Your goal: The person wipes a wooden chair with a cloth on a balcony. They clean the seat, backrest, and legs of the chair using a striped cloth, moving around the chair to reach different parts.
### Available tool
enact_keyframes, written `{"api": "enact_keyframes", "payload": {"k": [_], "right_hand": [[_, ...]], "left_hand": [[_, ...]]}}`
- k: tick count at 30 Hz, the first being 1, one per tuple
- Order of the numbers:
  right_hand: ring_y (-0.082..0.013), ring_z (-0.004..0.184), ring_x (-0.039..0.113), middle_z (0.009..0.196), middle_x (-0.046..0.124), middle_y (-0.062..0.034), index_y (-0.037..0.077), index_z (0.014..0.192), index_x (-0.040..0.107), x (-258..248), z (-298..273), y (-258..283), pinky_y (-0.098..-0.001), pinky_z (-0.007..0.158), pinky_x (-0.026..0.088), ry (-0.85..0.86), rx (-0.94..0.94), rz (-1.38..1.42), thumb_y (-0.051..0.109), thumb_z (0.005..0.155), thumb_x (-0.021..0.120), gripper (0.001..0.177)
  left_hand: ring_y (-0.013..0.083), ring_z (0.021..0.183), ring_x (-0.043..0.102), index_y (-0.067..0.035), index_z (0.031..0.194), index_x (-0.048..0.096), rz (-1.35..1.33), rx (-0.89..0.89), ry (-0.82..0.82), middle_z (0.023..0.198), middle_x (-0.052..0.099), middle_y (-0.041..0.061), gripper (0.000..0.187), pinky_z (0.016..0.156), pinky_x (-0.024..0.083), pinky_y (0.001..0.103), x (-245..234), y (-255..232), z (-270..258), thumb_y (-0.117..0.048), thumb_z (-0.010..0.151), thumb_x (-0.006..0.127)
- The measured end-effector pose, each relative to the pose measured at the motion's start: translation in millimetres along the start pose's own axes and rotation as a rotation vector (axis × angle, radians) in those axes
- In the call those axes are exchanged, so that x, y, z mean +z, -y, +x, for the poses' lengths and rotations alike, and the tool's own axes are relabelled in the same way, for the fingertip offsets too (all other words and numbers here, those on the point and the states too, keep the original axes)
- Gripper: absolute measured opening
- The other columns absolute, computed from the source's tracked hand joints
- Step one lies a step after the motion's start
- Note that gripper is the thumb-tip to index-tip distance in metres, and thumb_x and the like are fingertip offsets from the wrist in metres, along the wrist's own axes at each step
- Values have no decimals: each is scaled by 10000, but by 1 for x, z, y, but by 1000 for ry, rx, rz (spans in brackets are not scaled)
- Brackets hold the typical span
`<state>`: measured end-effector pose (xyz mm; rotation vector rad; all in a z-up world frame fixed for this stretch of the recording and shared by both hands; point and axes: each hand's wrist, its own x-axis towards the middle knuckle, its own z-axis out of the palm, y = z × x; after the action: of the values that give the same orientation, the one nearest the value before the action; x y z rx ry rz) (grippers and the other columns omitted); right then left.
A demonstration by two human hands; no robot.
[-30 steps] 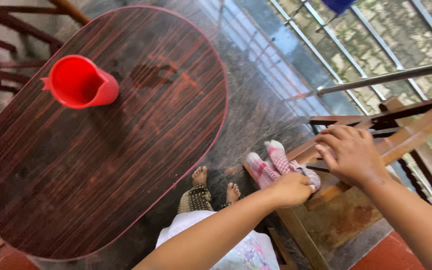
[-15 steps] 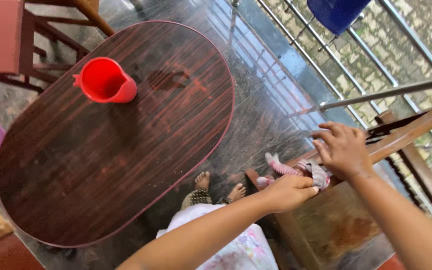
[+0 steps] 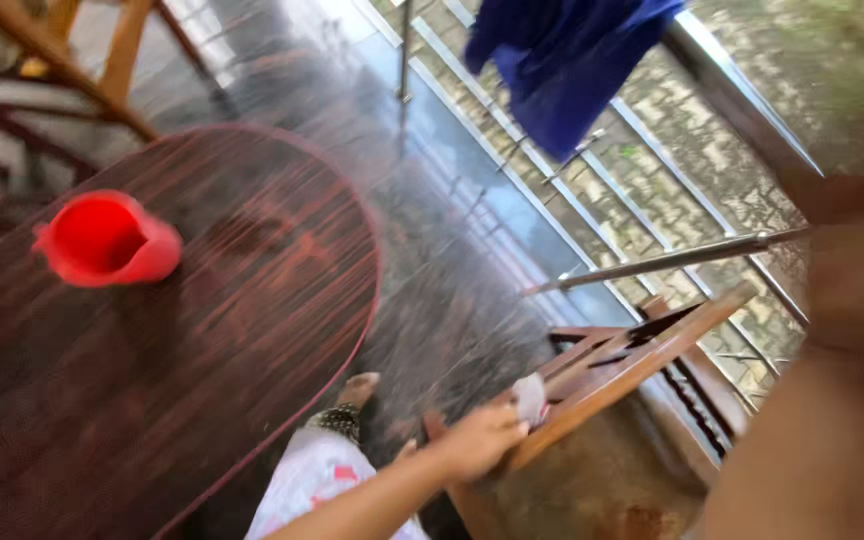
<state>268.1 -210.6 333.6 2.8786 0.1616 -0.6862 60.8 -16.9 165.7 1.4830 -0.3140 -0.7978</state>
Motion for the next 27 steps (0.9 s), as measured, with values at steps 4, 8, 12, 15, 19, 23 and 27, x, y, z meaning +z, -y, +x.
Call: {"api": "enact_keyframes", "payload": {"k": [4, 8, 12, 15, 19, 23, 27], "right_hand": [[-402, 1441, 329, 1507, 463, -34, 304, 1387, 606, 18, -17, 55, -755, 1036, 145, 121, -31, 45, 457, 873, 640, 538], [-440, 1490, 256, 1557, 407, -29, 335, 1420, 579, 37, -45, 83, -837, 1028, 67, 261, -23, 137, 486, 823, 661, 621], [-448, 1465, 342, 1457, 537, -52, 272, 1321, 672, 72, -45, 80, -877, 996, 112, -90, -63, 140, 498, 824, 653, 546], [-320, 1356, 518, 1262, 679, -29, 217, 1104, 750, 91, -55, 51, -748, 1035, 302, 156, -9, -42, 543, 907, 629, 400], [-240, 1067, 696, 1054, 770, -7, 237, 1038, 782, 74, -35, -2, -537, 956, 462, -38, 203, 69, 566, 797, 666, 423], [-258, 1057, 692, 1048, 769, -84, 208, 1130, 781, 72, -34, -14, -435, 885, 501, -48, 283, 106, 639, 867, 633, 525], [-243, 1092, 689, 1091, 772, -46, 186, 1092, 785, 75, -37, -14, -415, 922, 497, -138, 304, 147, 591, 920, 600, 478]], "left_hand": [[214, 1042, 649, -46, 1194, 691, -7, -186, 39, 1092, 724, 134, 344, 938, 495, 370, -6, -2, -45, -322, 1029, 571], [142, 940, 607, -19, 1071, 686, -80, -181, 148, 994, 718, 103, 294, 882, 512, 354, -16, 3, -2, -288, 1028, 576], [99, 1026, 596, -43, 1138, 660, -274, -132, 188, 1095, 697, 51, 274, 950, 485, 318, -19, 20, 21, -278, 1035, 563], [120, 1021, 588, -17, 1108, 642, -246, 0, 227, 1071, 678, 67, 295, 950, 480, 325, 5, 41, 26, -291, 1060, 542], [142, 931, 562, -34, 1094, 631, -199, -122, 308, 970, 636, 47, 299, 872, 467, 333, 13, 87, 59, -316, 1071, 534], [177, 816, 541, -13, 1011, 637, -87, -270, 316, 837, 605, 80, 347, 765, 468, 364, 39, 153, 73, -339, 1094, 556], [138, 824, 559, -60, 1075, 664, -188, -395, 294, 873, 631, 26, 296, 758, 457, 336, 49, 191, 86, -333, 1028, 559]]}}
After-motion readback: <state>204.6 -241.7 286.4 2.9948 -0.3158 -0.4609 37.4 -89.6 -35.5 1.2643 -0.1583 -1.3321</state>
